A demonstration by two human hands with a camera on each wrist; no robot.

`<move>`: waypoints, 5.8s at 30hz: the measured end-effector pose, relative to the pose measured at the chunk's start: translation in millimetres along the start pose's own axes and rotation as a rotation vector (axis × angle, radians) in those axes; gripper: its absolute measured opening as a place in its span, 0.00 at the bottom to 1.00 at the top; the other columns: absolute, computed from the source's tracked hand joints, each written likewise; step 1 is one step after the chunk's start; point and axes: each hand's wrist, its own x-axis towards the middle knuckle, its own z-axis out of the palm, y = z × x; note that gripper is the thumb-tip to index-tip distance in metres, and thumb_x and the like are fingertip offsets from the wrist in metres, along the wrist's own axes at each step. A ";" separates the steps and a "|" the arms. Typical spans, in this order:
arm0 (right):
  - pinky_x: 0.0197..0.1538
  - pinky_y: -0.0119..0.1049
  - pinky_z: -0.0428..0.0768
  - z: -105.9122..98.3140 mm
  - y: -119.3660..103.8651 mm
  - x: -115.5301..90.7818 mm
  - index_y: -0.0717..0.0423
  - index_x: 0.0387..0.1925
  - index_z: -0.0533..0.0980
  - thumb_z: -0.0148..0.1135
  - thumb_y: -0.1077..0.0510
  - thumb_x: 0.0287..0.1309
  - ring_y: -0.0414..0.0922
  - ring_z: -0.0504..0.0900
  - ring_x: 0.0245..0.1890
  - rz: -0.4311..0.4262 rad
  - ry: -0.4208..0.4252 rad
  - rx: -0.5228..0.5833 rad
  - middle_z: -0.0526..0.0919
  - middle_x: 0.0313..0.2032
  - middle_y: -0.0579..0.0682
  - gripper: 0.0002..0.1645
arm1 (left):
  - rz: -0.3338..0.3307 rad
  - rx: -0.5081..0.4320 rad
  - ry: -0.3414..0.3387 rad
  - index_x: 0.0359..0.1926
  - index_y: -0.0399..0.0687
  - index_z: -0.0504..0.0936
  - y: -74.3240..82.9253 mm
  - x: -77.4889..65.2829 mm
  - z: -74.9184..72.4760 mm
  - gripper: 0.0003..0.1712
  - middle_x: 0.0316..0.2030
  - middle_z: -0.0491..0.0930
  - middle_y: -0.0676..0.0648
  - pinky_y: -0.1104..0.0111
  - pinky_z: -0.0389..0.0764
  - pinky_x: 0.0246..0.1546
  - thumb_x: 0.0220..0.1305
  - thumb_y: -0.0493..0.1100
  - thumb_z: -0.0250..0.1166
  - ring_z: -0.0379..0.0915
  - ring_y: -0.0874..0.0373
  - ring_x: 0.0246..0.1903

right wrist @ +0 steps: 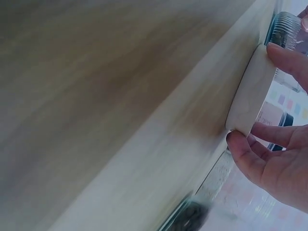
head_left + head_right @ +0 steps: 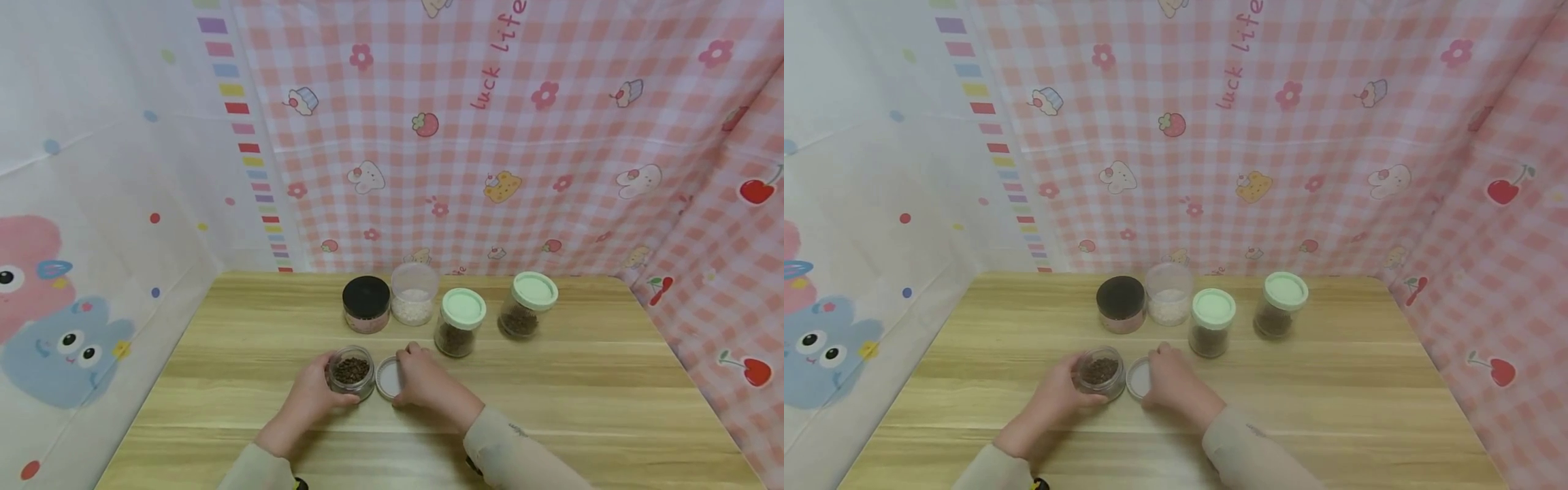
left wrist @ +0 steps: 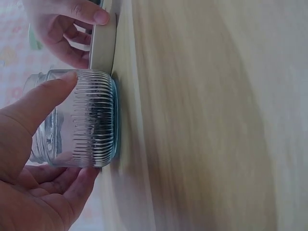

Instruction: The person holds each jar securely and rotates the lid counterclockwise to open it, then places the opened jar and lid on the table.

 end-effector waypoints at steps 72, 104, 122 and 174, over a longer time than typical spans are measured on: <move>0.56 0.36 0.75 59.1 -140.7 95.8 0.61 0.58 0.71 0.82 0.52 0.32 0.50 0.68 0.54 0.236 0.252 0.370 0.67 0.51 0.55 0.48 | -0.311 0.047 0.230 0.60 0.24 0.65 -80.9 17.3 -102.6 0.50 0.56 0.69 0.24 0.45 0.66 0.59 0.42 0.49 0.77 0.65 0.32 0.57; 0.59 0.36 0.72 51.5 -138.5 104.3 0.63 0.58 0.70 0.80 0.48 0.35 0.50 0.67 0.56 0.174 0.156 0.215 0.67 0.53 0.56 0.49 | -0.307 0.094 0.249 0.54 0.22 0.70 -83.2 26.0 -102.5 0.46 0.51 0.72 0.23 0.46 0.69 0.56 0.41 0.50 0.78 0.68 0.31 0.53; 0.56 0.35 0.75 42.0 -130.7 86.4 0.60 0.63 0.65 0.79 0.48 0.37 0.50 0.69 0.56 0.022 0.102 0.210 0.67 0.55 0.56 0.52 | -0.342 0.076 0.236 0.58 0.22 0.66 -82.3 26.0 -100.1 0.49 0.55 0.69 0.23 0.45 0.66 0.59 0.43 0.50 0.77 0.65 0.31 0.56; 0.61 0.52 0.70 -23.6 14.7 -33.3 0.59 0.63 0.63 0.72 0.54 0.48 0.55 0.70 0.59 -0.136 -0.107 0.393 0.69 0.59 0.58 0.43 | -0.014 -0.027 0.468 0.71 0.41 0.55 -31.9 11.5 -100.9 0.56 0.65 0.62 0.36 0.46 0.58 0.65 0.46 0.48 0.76 0.55 0.39 0.65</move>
